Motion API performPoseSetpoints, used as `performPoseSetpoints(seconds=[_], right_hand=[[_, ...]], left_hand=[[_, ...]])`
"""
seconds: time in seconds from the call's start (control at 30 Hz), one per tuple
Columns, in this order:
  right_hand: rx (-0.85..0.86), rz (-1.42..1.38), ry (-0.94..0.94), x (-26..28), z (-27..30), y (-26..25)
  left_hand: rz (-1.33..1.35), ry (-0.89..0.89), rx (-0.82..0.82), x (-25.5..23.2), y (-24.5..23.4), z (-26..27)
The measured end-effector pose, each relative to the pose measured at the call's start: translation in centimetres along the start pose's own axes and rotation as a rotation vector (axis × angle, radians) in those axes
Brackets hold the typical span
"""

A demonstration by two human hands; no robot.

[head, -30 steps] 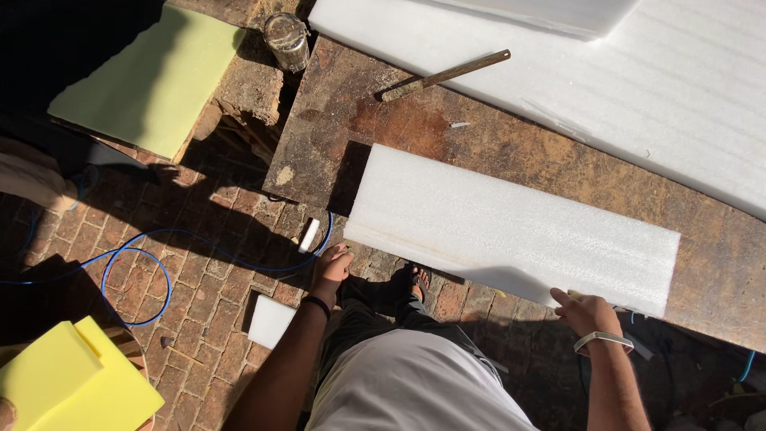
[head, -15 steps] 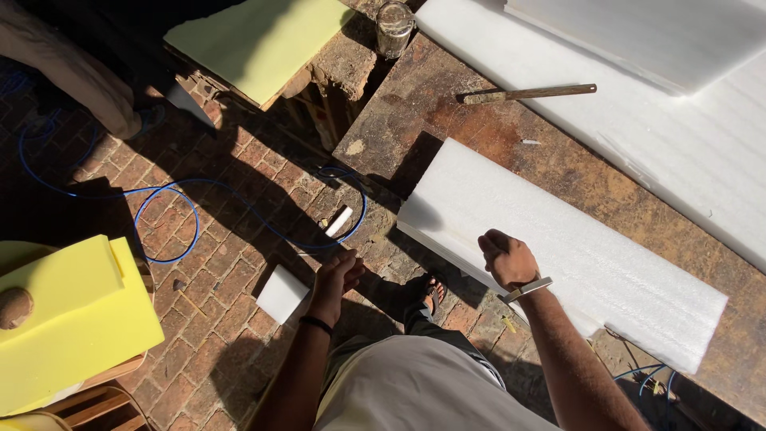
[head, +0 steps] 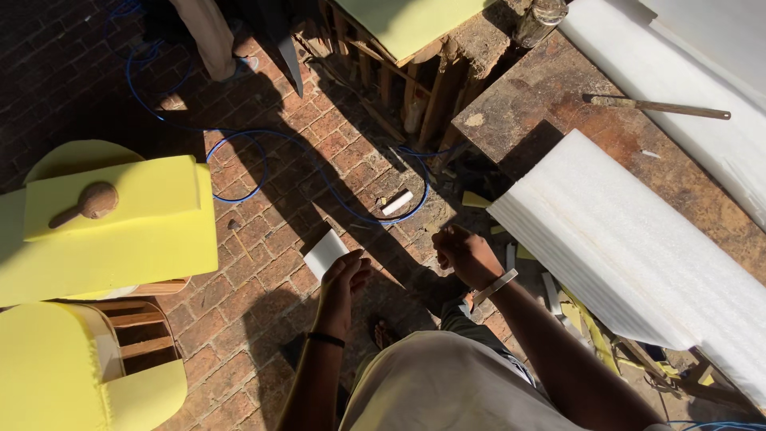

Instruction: The person uses a metal straight edge to cut a large white foam sheet into smaller rectangular pieces on a wooden workbench. The person aligns the straight edge, scores the foam, and separates the cut sections, stacking them on the bench.

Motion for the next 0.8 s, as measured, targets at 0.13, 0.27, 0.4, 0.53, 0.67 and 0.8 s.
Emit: performPoseSetpoints(seconds=[0.13, 0.27, 0.4, 0.53, 0.67, 0.8], right_hand=[[0.034, -0.054, -0.107, 3.1, 0.3, 2.9], [0.011, -0.001, 0.037, 2.2, 0.4, 4.2], [0.120, -0.207, 0.063, 2.6, -0.2, 6.4], [0.308, -0.465, -0.019, 5.6, -0.4, 7.9], [0.684, -0.412, -0.166, 9.9, 0.5, 10.3], [0.957, -0.348, -0.336, 13.0, 2.4, 11.3]], left_hand=[[0.012, 0.053, 0.033, -1.2, -1.4, 1.9], [-0.012, 0.160, 0.149, -2.7, 0.0, 3.6], [-0.029, 0.239, 0.262, -4.3, 2.2, 5.1], [0.106, 0.288, 0.219, -6.1, 3.6, 6.6], [0.573, 0.389, 0.254, -8.8, 4.2, 8.7], [0.956, 0.457, 0.343, -11.1, 5.4, 10.5]])
Point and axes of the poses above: each hand's wrist, its own z-axis away from the middle knuckle, its own y-axis out of the palm, x = y × z, the point moved 8 cm from there along -z, towards the middle knuckle, and after that the axes turned 1 degree about x, right-handed, at the moved point
